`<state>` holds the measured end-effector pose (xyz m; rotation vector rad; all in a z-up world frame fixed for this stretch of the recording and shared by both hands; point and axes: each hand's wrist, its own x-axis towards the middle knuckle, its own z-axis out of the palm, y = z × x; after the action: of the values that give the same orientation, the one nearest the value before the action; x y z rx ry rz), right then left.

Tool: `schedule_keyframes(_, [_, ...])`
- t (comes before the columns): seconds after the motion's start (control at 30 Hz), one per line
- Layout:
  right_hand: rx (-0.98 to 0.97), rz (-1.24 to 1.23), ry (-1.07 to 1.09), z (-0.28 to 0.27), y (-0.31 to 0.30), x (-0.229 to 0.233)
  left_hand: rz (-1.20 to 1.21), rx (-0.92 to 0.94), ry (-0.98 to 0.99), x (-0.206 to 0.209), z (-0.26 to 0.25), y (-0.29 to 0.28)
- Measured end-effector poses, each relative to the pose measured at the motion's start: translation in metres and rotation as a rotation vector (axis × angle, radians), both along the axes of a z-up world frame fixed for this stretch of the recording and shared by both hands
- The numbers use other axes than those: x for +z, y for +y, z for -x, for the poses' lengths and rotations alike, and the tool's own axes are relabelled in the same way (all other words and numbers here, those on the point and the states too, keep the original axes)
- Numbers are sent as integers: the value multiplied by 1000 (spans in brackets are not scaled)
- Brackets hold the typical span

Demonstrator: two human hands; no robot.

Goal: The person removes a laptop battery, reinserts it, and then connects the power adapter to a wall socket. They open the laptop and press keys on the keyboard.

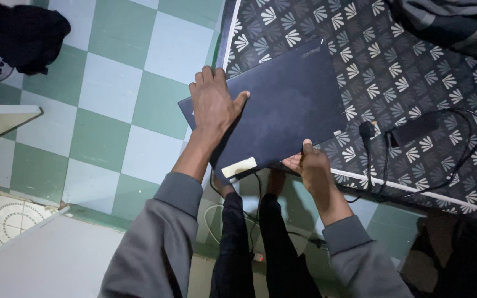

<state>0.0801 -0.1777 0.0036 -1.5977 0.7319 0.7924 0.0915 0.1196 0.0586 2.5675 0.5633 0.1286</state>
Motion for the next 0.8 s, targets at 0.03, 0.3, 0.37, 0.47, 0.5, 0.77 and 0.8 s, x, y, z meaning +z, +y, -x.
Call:
schedule_keyframes(0.03, [11, -5, -25, 1, 0, -1, 11, -3, 13, 1, 0, 0])
schedule_keyframes(0.3, [247, 98, -348, 1, -6, 11, 115, 36, 28, -29, 37, 1])
schedule_keyframes(0.37, [101, 133, -283, 0, -5, 16, 145, 81, 0, -37, 60, -14])
schedule_keyframes(0.47, [249, 213, -456, -14, -1, 27, 254, 219, -3, -45, 81, -39])
schedule_keyframes(0.5, [364, 245, -557, -20, -2, 32, 276, 224, -17, -47, 84, -45])
schedule_keyframes(0.77, [257, 20, -369, -42, -26, 52, 515, 342, 96, -48, 107, -59])
schedule_keyframes(0.8, [350, 123, -347, -38, -26, 48, 561, 364, 145, -45, 108, -60])
